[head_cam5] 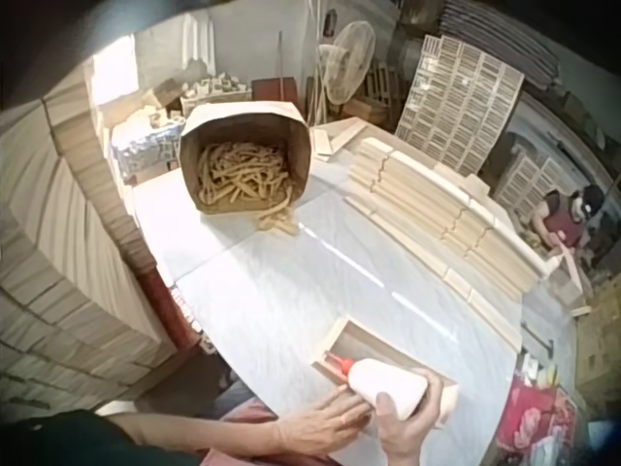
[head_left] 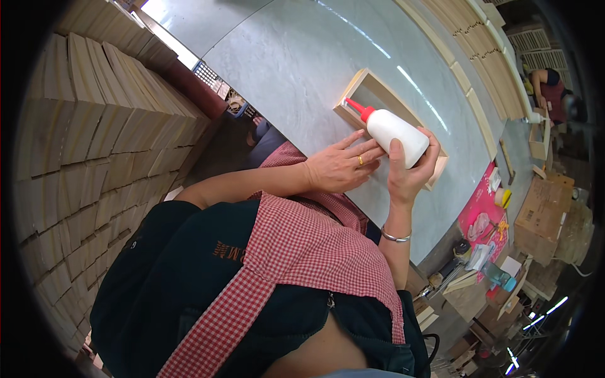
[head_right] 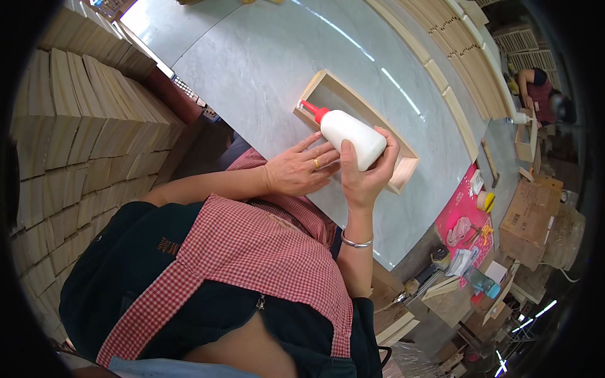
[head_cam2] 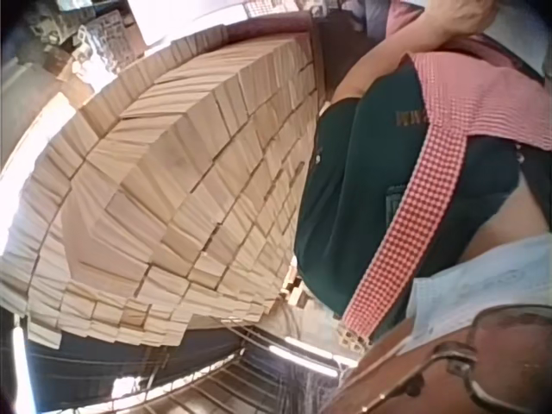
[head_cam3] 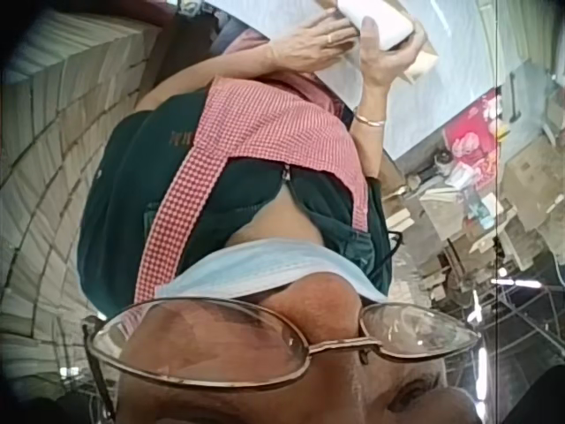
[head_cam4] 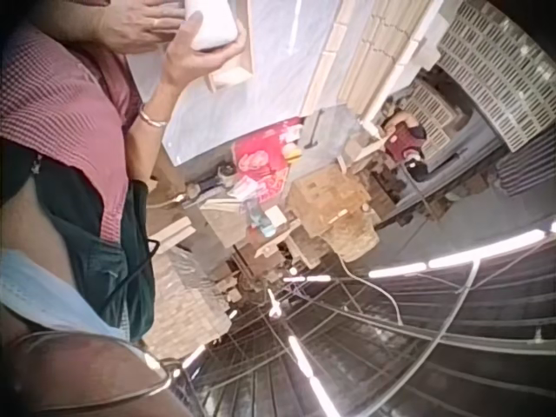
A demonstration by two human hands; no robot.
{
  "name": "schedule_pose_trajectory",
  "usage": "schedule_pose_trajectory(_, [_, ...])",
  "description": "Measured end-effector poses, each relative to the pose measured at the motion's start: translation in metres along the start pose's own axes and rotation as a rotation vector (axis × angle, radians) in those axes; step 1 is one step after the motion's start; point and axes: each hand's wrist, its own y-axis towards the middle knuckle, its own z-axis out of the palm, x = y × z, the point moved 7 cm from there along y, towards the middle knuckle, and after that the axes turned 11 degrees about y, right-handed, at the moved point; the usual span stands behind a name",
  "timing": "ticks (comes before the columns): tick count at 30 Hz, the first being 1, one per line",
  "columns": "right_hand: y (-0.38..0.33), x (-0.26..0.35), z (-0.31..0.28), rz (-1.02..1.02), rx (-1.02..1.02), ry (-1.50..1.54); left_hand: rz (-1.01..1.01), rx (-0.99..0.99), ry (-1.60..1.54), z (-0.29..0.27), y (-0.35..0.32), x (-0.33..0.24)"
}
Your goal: Assembling wooden boxes by gluing panels together and securing them with a pneumatic nail gun.
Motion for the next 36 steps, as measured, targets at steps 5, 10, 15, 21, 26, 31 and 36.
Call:
schedule_pose_trajectory(5, [0.014, 0.005, 0.004, -0.062, -0.019, -0.035, -0.014, -0.007, 0.009, -0.005, 0.002, 0.001])
schedule_pose_trajectory(10, [0.032, 0.004, 0.006, -0.114, -0.041, -0.098, -0.002, 0.006, 0.057, -0.001, 0.001, 0.0])
schedule_pose_trajectory(15, [0.045, 0.005, 0.005, -0.211, -0.071, -0.176, -0.007, -0.004, 0.086, 0.0, 0.003, -0.002])
schedule_pose_trajectory(21, [0.045, 0.008, -0.006, -0.232, -0.083, -0.223, -0.025, 0.001, 0.086, 0.0, 0.002, -0.001])
schedule_pose_trajectory(26, [0.035, 0.01, -0.035, -0.201, -0.134, -0.288, -0.016, 0.014, 0.092, 0.001, 0.003, -0.001])
schedule_pose_trajectory(31, [0.021, 0.013, -0.069, -0.185, -0.218, -0.353, -0.019, 0.024, 0.033, -0.001, 0.004, -0.001])
schedule_pose_trajectory(36, [0.005, 0.014, -0.105, -0.169, -0.3, -0.423, -0.026, 0.044, 0.046, -0.003, 0.004, -0.001])
